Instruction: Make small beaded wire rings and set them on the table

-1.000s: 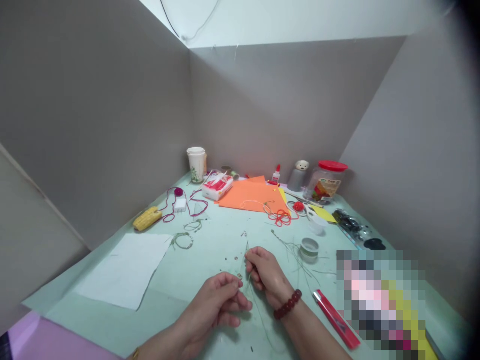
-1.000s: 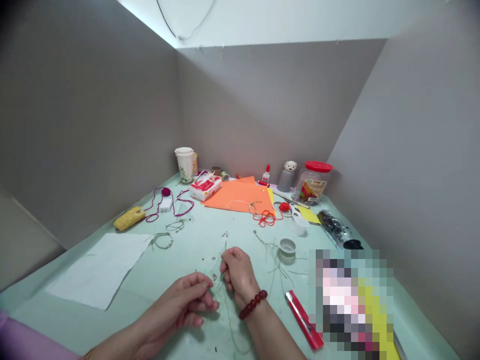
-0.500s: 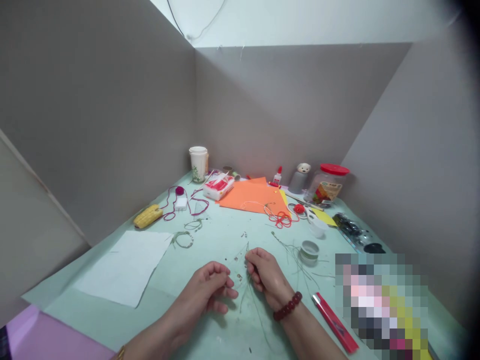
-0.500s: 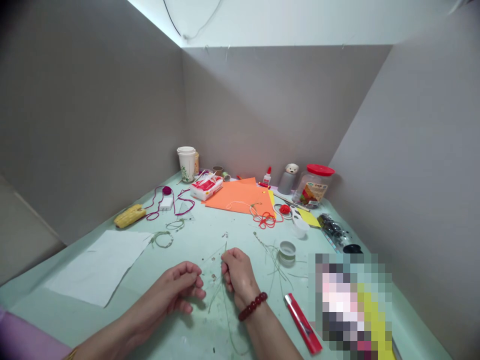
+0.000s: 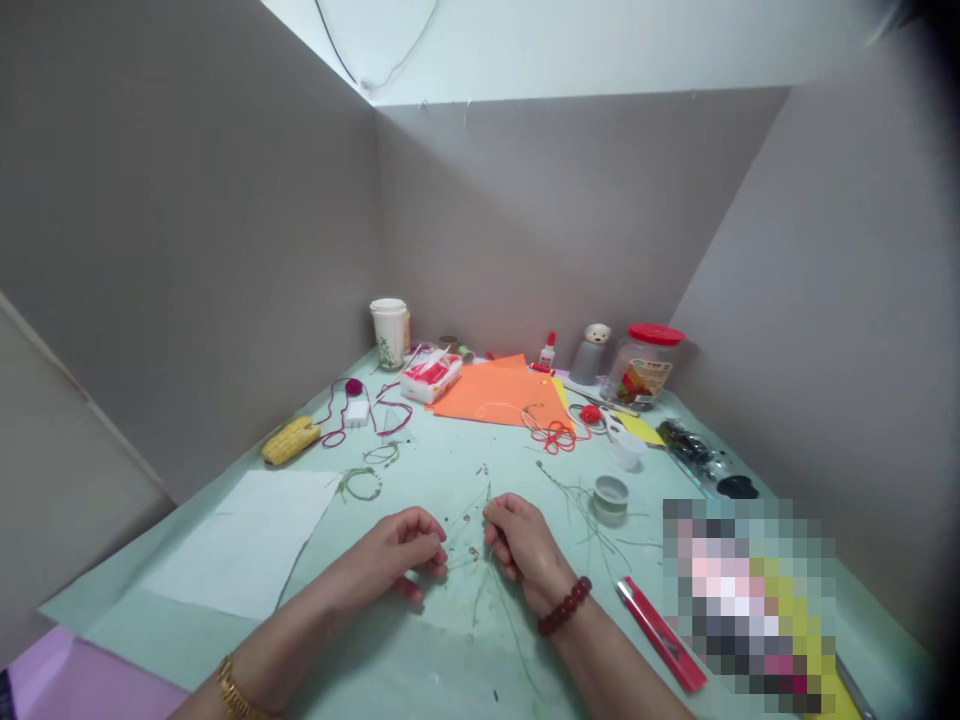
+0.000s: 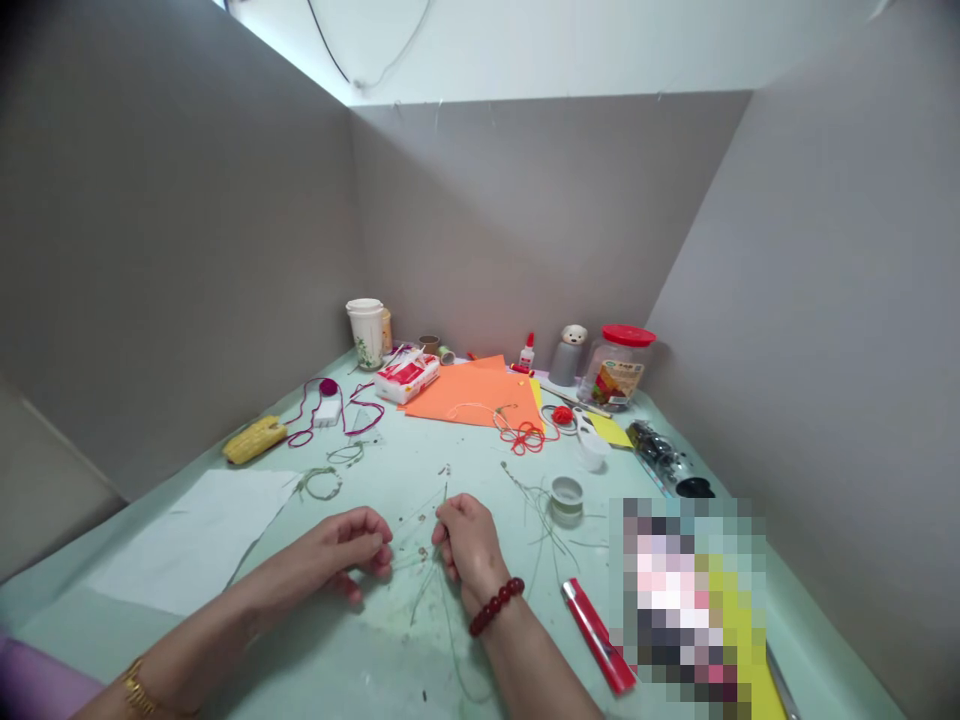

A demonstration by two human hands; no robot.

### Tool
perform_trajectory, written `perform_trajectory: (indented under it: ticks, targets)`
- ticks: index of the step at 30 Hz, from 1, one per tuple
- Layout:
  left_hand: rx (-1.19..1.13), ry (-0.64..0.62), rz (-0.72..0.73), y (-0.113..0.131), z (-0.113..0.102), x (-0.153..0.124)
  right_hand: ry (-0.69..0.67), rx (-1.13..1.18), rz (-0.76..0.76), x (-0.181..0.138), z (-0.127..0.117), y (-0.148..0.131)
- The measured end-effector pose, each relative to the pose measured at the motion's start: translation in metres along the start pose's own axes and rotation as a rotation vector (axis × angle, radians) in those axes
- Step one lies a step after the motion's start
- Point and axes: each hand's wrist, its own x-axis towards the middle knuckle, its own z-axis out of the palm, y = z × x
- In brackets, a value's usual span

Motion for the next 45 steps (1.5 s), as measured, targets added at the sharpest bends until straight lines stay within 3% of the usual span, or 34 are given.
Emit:
perform_trajectory:
  ticks: [6,9,11,14,15,19,26,34,45]
  targets:
    - [0.125,-0.031,-0.012,0.005,-0.01,0.01,0.009,0.002,-0.006,0.001,0.0,0.001]
    - [0.307,-0.046,0.033,0.014,-0.017,0.02,0.002,0.016,-0.004,0.001,0.0,0.001]
    - [0.511,0.063,0.154,0.024,-0.018,0.03,-0.004,0.028,-0.002,0.0,0.0,0.0]
    - [0.801,0.373,0.443,0.037,-0.01,0.045,0.0,0.035,0.007,-0.001,0.0,-0.001]
    - [0.844,0.424,0.489,0.04,-0.006,0.05,0.003,0.037,0.01,-0.001,0.0,-0.001]
    - [0.758,0.299,0.452,0.035,0.012,0.071,0.013,0.024,0.012,-0.001,0.0,-0.002]
    - [0.62,0.279,0.351,0.001,0.023,0.091,0.007,0.004,0.02,-0.001,0.001,-0.003]
    - [0.681,0.258,0.38,0.005,0.028,0.095,0.027,-0.005,0.017,0.0,0.001,-0.001]
    - [0.516,0.238,0.289,-0.002,0.027,0.109,0.052,0.006,0.028,0.001,0.003,-0.001]
